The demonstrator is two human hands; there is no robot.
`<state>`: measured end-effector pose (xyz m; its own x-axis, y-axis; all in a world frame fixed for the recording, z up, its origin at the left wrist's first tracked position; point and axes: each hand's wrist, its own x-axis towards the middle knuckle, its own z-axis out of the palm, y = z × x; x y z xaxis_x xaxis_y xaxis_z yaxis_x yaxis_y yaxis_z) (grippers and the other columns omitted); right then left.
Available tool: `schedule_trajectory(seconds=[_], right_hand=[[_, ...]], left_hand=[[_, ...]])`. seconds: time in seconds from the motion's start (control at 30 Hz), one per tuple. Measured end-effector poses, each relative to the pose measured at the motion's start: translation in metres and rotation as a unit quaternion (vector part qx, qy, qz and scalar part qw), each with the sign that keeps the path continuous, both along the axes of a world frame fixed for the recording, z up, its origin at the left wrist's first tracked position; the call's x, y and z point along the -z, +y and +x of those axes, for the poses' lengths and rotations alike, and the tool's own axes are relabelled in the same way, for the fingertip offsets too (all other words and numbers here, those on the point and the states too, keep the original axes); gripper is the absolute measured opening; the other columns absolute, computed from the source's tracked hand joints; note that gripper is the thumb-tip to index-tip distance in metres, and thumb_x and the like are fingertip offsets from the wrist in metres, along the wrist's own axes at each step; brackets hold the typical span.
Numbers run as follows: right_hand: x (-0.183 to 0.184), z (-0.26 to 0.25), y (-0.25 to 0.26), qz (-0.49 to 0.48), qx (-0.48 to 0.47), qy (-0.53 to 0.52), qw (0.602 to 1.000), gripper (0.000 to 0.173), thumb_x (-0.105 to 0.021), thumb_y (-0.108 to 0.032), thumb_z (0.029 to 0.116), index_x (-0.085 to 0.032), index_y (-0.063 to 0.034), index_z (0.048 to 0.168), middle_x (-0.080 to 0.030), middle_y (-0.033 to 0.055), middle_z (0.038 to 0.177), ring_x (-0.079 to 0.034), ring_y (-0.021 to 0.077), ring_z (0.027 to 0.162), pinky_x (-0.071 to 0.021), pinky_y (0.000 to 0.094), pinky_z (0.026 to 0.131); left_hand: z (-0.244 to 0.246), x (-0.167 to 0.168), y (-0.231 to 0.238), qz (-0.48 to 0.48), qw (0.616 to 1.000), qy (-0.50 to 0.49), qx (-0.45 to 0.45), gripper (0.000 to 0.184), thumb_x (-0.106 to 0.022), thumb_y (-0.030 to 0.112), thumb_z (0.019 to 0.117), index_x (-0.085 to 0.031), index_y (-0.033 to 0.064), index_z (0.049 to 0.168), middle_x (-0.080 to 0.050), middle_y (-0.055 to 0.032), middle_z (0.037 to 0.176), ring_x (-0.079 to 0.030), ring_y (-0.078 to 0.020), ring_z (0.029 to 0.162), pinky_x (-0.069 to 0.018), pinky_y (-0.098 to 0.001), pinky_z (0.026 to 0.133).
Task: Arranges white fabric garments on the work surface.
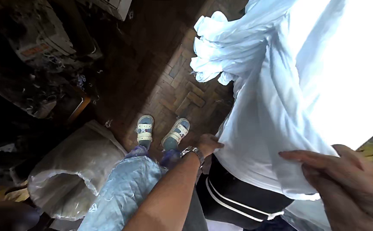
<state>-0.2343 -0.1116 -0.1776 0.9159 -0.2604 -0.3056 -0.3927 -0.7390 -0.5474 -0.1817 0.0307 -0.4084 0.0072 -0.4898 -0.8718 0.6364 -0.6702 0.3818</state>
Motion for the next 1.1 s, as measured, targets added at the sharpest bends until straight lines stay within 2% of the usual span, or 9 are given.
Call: schedule_trajectory(seconds=[0.17, 0.27, 0.37, 0.53, 0.7, 0.8, 0.93, 1.03, 1.1], right_hand=[[0.011, 0.002, 0.015, -0.011, -0.002, 0.02, 1.0, 0.029, -0.05, -0.015, 0.097, -0.076, -0.0054, 0.106, -0.062, 0.0087, 0.091, -0.055, 0.0112, 0.078, -0.0468, 0.0271, 0.065], [0.031, 0.005, 0.033, -0.037, 0.003, 0.017, 0.999, 0.026, -0.06, -0.026, 0.0918, -0.076, -0.0083, 0.103, -0.062, 0.0072, 0.091, -0.057, 0.0148, 0.075, -0.0484, 0.0329, 0.06], [0.053, 0.006, 0.05, -0.051, 0.001, 0.043, 0.998, 0.038, -0.071, -0.04, 0.0827, -0.075, -0.0081, 0.103, -0.059, 0.0097, 0.093, -0.058, 0.0238, 0.075, -0.0491, 0.0416, 0.058], [0.07, 0.01, 0.062, -0.098, -0.02, 0.044, 0.994, 0.057, -0.074, -0.057, 0.0774, -0.072, -0.0043, 0.098, -0.058, 0.0148, 0.093, -0.06, 0.0321, 0.079, -0.0495, 0.0471, 0.061], [0.065, 0.008, 0.055, -0.068, 0.001, 0.044, 0.997, 0.054, -0.078, -0.054, 0.0735, -0.073, -0.0076, 0.1, -0.059, 0.0117, 0.095, -0.058, 0.0279, 0.078, -0.0491, 0.0449, 0.06], [0.058, 0.005, 0.048, -0.043, 0.022, 0.034, 0.998, 0.05, -0.078, -0.054, 0.074, -0.074, -0.0118, 0.101, -0.058, 0.0053, 0.095, -0.057, 0.0194, 0.078, -0.0479, 0.038, 0.06], [0.057, 0.004, 0.052, -0.058, 0.015, 0.025, 0.998, 0.062, -0.077, -0.065, 0.0709, -0.073, -0.0102, 0.1, -0.058, 0.0081, 0.095, -0.057, 0.0216, 0.078, -0.0479, 0.0391, 0.06], [0.061, 0.009, 0.054, -0.084, 0.012, 0.012, 0.996, 0.048, -0.07, -0.05, 0.0868, -0.071, -0.0024, 0.094, -0.061, 0.0165, 0.091, -0.062, 0.0325, 0.077, -0.0507, 0.0496, 0.059], [0.052, 0.015, 0.036, -0.05, 0.068, -0.019, 0.996, 0.035, -0.064, -0.036, 0.0988, -0.07, -0.0021, 0.09, -0.061, 0.0104, 0.084, -0.06, 0.021, 0.072, -0.0496, 0.0408, 0.059]], left_hand=[[0.019, 0.013, 0.029, -0.018, 0.993, -0.108, 0.042, 0.026, -0.075, 0.025, 0.0924, -0.073, 0.0004, 0.1, -0.07, -0.0196, 0.099, -0.066, -0.0341, 0.097, -0.0512, -0.0583, 0.089], [0.043, -0.005, 0.05, -0.045, 0.991, -0.12, -0.027, 0.023, -0.077, 0.018, 0.0902, -0.065, -0.002, 0.088, -0.062, -0.0141, 0.083, -0.06, -0.0241, 0.077, -0.0503, -0.0447, 0.073], [0.058, -0.042, 0.058, -0.071, 0.982, 0.036, -0.174, 0.016, -0.07, 0.002, 0.0936, -0.055, -0.003, 0.098, -0.063, -0.0111, 0.082, -0.066, -0.0177, 0.067, -0.0598, -0.034, 0.063], [0.071, -0.074, 0.056, -0.105, 0.982, 0.018, -0.157, 0.045, -0.07, -0.001, 0.0927, -0.06, 0.007, 0.136, -0.069, -0.0106, 0.09, -0.058, -0.0108, 0.063, -0.0456, -0.0229, 0.053], [0.085, -0.081, 0.059, -0.101, 0.99, -0.024, -0.096, 0.037, -0.082, 0.005, 0.0841, -0.07, -0.0027, 0.118, -0.072, -0.0114, 0.085, -0.067, -0.0131, 0.073, -0.0579, -0.0287, 0.072], [0.086, -0.077, 0.063, -0.05, 0.997, 0.003, -0.057, 0.02, -0.082, 0.02, 0.087, -0.074, 0.002, 0.092, -0.069, -0.0069, 0.078, -0.056, -0.0079, 0.06, -0.0422, -0.0221, 0.053], [0.081, -0.091, 0.06, -0.058, 0.992, 0.031, -0.11, 0.021, -0.076, 0.02, 0.0929, -0.066, 0.0015, 0.091, -0.063, -0.0068, 0.075, -0.053, -0.0089, 0.056, -0.0417, -0.0216, 0.049], [0.083, -0.124, 0.039, -0.181, 0.964, 0.04, -0.192, 0.013, -0.071, 0.008, 0.0946, -0.065, -0.0018, 0.1, -0.065, -0.0078, 0.076, -0.056, -0.0082, 0.058, -0.0476, -0.0212, 0.053], [0.09, -0.124, 0.022, -0.23, 0.941, 0.013, -0.248, 0.012, -0.066, 0.005, 0.0971, -0.068, -0.0031, 0.106, -0.069, -0.0072, 0.082, -0.058, -0.0065, 0.065, -0.0485, -0.0201, 0.058]])
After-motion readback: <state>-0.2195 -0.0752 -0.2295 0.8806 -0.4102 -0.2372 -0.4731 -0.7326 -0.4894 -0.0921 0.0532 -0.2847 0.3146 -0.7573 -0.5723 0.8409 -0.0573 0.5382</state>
